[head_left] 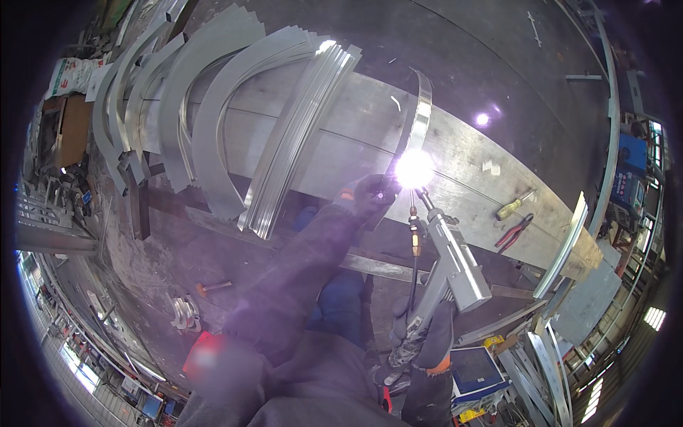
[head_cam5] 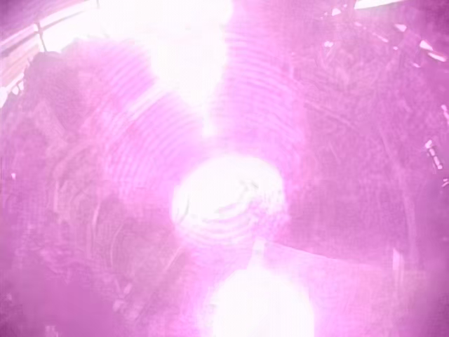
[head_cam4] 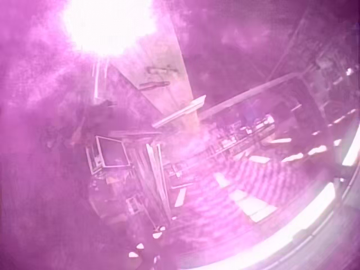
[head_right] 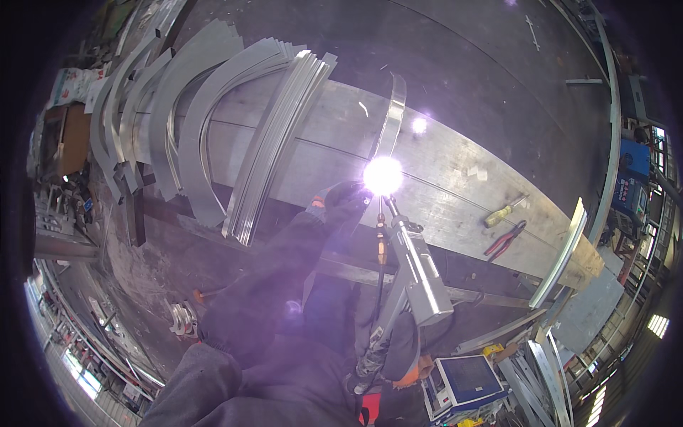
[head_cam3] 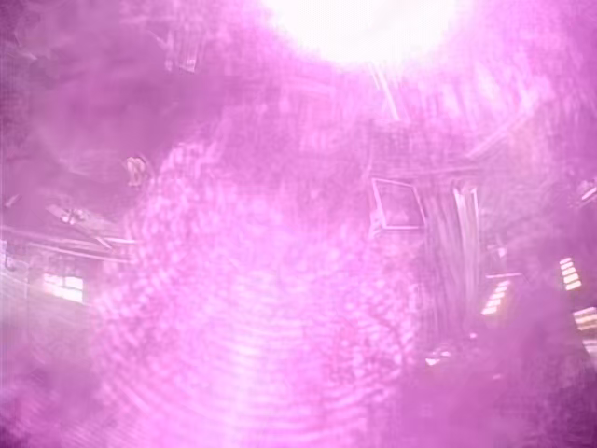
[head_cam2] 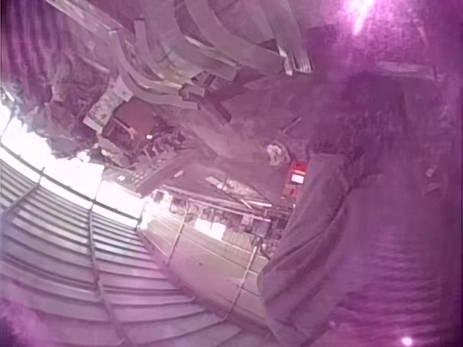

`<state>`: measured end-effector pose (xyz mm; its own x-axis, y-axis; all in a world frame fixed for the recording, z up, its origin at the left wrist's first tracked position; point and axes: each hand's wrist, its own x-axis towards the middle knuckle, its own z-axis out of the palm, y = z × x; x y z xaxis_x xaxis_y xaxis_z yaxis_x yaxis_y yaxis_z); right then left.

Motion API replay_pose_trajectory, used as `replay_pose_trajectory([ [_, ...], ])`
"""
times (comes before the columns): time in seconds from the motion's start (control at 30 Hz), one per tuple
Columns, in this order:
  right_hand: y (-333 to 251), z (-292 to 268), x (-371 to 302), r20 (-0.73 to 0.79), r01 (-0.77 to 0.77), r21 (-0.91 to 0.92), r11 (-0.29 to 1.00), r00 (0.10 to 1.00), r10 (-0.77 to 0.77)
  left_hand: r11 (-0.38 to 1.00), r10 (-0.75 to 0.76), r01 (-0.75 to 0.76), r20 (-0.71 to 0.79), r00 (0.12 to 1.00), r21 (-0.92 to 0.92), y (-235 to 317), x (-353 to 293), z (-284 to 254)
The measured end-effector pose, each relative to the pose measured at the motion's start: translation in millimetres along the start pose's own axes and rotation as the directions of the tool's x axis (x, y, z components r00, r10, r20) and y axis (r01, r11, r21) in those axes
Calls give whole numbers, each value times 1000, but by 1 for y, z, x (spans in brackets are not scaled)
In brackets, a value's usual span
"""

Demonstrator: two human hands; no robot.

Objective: The person welds curved metal frame pieces using a welding torch, repeatedly positioning and joining sections on a workbench. The person also uses a wire brush to clean the welded joints between passes.

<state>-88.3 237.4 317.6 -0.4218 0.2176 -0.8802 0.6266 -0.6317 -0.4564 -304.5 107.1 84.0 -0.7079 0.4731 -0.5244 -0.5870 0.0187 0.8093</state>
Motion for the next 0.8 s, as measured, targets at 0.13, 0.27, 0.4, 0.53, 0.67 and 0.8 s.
replay_pose_trajectory([
  [0.13,1,2,-4,24,-72,45,996,997,71,1000,2,-2,-10,1000,23,0,1,-1],
  [0.27,2,8,-11,-39,29,-18,999,999,-29,995,18,-12,-50,999,102,-5,-4,-4],
  [0.4,9,-4,-17,0,114,-59,992,993,-114,979,23,4,-128,991,202,-16,-29,-10],
  [0.53,3,-5,-18,80,10,-40,999,997,-7,995,9,7,-169,986,99,-18,-50,-7],
  [0.67,-24,19,-18,195,106,-12,994,976,-101,942,82,-11,-199,977,335,-3,-29,-4],
  [0.8,-50,39,-5,281,69,2,998,957,-67,986,86,-51,-222,971,161,7,-6,-6],
])
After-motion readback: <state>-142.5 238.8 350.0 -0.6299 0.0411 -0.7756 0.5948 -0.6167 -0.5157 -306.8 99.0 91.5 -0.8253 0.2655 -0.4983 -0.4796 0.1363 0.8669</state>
